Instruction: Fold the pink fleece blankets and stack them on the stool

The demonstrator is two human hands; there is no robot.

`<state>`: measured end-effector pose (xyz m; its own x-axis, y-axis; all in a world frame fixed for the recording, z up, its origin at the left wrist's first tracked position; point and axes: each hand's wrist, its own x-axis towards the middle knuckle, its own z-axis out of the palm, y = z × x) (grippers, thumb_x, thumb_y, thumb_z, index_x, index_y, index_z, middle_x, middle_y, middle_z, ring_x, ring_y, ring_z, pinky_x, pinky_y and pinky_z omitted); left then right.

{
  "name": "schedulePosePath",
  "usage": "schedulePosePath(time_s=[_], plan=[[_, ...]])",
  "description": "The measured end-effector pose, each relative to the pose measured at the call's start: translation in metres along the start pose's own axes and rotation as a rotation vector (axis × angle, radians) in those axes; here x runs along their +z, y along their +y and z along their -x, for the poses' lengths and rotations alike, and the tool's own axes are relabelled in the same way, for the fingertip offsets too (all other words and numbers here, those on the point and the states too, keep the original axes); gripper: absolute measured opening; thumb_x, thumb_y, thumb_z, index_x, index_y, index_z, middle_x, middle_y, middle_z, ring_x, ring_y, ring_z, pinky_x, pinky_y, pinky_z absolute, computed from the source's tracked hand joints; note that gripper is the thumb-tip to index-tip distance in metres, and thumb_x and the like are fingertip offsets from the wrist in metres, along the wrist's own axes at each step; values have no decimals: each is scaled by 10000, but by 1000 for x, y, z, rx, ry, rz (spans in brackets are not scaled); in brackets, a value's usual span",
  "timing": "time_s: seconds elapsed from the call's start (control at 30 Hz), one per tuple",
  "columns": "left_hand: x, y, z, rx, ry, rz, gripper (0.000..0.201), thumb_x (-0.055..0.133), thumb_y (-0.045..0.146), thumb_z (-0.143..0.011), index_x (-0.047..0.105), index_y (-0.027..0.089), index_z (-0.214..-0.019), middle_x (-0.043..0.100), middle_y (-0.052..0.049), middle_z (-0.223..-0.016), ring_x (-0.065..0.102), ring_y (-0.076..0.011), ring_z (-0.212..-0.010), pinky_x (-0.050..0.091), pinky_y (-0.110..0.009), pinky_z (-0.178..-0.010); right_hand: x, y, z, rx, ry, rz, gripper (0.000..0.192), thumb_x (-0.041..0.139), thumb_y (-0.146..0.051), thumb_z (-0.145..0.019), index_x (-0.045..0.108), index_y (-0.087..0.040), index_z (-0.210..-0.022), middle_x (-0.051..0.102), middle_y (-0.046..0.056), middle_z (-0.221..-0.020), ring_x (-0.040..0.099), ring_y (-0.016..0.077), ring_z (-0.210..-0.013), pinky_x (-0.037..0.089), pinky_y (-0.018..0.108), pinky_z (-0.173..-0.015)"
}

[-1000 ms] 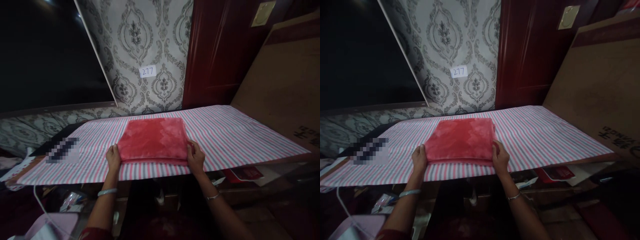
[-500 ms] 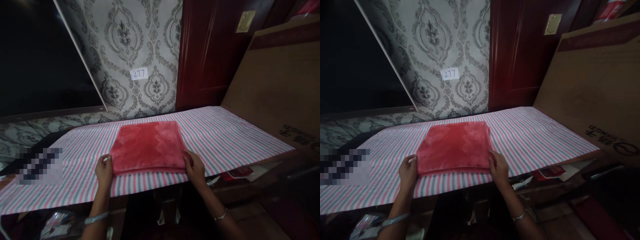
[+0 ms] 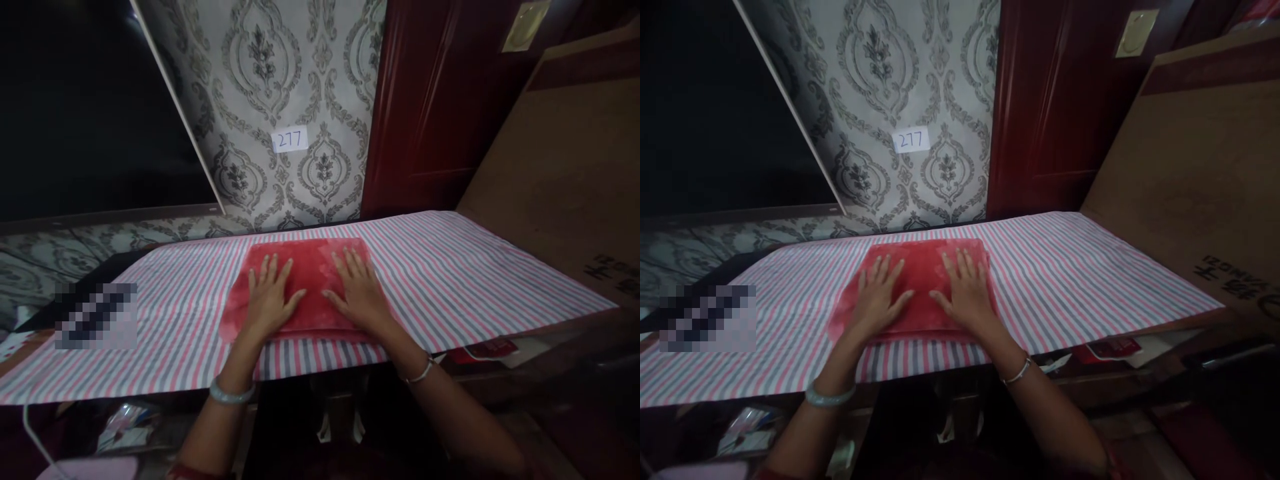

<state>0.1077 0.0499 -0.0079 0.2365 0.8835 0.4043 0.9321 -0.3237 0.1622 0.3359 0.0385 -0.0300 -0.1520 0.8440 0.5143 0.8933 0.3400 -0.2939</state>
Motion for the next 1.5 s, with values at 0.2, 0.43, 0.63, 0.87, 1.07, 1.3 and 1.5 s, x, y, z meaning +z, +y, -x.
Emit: schedulePosePath(time_s=[0.2, 0.43, 0.63, 0.87, 1.07, 1.3, 1.5], plan=[[39, 1, 5, 9, -183, -103, 795, 555, 656, -882, 402, 250, -1548, 297, -166, -1637, 215, -402, -1522, 150, -651, -1205, 21, 8, 13, 54, -323, 140, 826, 473, -677, -935, 329, -192, -1588, 230, 166, -1650, 159, 351, -1534, 118, 590, -1208], [49, -3, 11, 37, -132, -136, 793, 574, 649, -874, 395, 277, -1551, 302, -138, -1642, 222, -410, -1517, 180, -645, -1205, 24, 8, 13, 59, -350, 203, 838, 461, -682, -939, 285, -203, -1604, 204, 162, -1656, 153, 345, -1536, 128, 597, -1203], [47, -2, 11, 16, -140, -123, 784, 553, 648, -888, 390, 266, -1554, 288, -137, -1648, 218, -388, -1524, 163, -624, -1218, 27, 10, 16, 42, -304, 199, 791, 458, -651, -951, 309, -217, -1596, 240, 149, -1649, 176, 336, -1532, 139, 583, -1201], [36, -2, 10, -5, -193, -113, 706, 471, 602, -950, 379, 256, -1558, 279, -111, -1651, 217, -334, -1534, 152, -587, -1237, 20, 13, 16, 26, -336, 220, 737, 408, -629, -984, 335, -210, -1585, 265, 135, -1645, 204, 317, -1526, 173, 545, -1204], [13, -22, 22, -88, -236, -230, 646, 395, 546, -991, 416, 198, -1535, 329, -143, -1622, 252, -328, -1523, 130, -656, -1215, 16, 28, 31, 31, -318, 288, 662, 396, -570, -1006, 385, -213, -1563, 299, 146, -1630, 244, 331, -1512, 190, 573, -1196], [16, -45, 54, -205, -187, -210, 640, 341, 469, -1016, 311, 162, -1577, 180, -157, -1670, 174, -309, -1546, 396, -572, -1118, 28, 53, 59, 15, -146, 207, 619, 351, -494, -1021, 394, -180, -1553, 313, 128, -1628, 266, 300, -1507, 325, 524, -1158], [17, -47, 53, -209, -199, -154, 635, 354, 467, -1012, 317, 177, -1575, 197, -156, -1670, 184, -307, -1545, 471, -548, -1048, 36, 61, 61, -42, -64, 117, 643, 354, -501, -1020, 433, -106, -1521, 364, 174, -1595, 291, 309, -1496, 354, 486, -1153]])
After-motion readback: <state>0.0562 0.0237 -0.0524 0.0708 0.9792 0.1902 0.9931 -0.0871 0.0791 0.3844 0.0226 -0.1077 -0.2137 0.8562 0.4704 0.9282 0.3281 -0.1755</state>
